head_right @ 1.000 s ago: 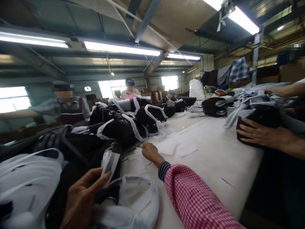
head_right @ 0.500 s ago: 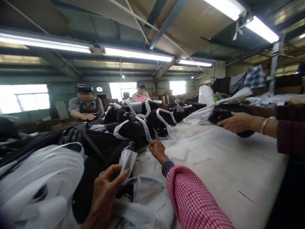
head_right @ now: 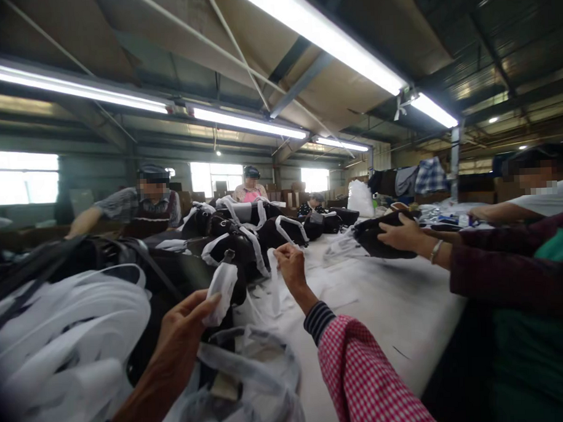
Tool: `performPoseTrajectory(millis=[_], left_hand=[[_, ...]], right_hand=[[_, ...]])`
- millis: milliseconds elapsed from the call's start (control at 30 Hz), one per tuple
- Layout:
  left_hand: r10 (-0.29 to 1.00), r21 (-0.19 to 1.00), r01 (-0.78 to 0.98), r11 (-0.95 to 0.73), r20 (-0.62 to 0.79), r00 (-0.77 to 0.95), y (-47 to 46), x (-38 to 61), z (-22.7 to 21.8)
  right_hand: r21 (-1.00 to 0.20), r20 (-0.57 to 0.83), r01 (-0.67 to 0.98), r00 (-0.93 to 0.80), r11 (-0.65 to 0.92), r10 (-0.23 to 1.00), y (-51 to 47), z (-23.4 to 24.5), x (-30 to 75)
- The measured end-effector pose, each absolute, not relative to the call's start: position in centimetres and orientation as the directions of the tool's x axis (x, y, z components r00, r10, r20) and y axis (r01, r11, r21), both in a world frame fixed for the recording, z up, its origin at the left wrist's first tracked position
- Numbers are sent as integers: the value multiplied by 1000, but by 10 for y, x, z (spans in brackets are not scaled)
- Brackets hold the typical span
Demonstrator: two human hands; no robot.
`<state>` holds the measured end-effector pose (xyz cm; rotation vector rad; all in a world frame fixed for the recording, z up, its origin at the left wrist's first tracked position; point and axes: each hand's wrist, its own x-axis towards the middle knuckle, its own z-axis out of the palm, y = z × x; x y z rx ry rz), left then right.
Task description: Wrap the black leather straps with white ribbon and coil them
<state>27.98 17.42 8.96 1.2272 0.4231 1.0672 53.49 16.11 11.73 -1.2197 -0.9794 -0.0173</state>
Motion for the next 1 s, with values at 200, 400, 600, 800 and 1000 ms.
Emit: performPoseTrajectory(millis=[200, 400, 600, 800, 1000], left_hand=[[768, 890, -455, 44, 261, 585, 162, 279, 102], [734, 871, -476, 124, 242, 634, 155, 276, 113], [667, 952, -306, -22, 241, 705, 125, 262, 121], [724, 979, -115, -168, 202, 660, 94, 238, 128], [801, 973, -56, -222, 215, 558, 74, 205, 140]], right_hand=[[-843, 537, 340, 567, 417, 624, 121, 126, 497], [-942, 335, 141, 414, 304, 846, 64, 111, 453], [-911, 351, -48, 430, 409, 832, 45, 112, 430], [-893, 332, -165, 386, 418, 861, 37, 114, 399], [-928, 253, -249, 130, 279, 959, 5, 95, 374]])
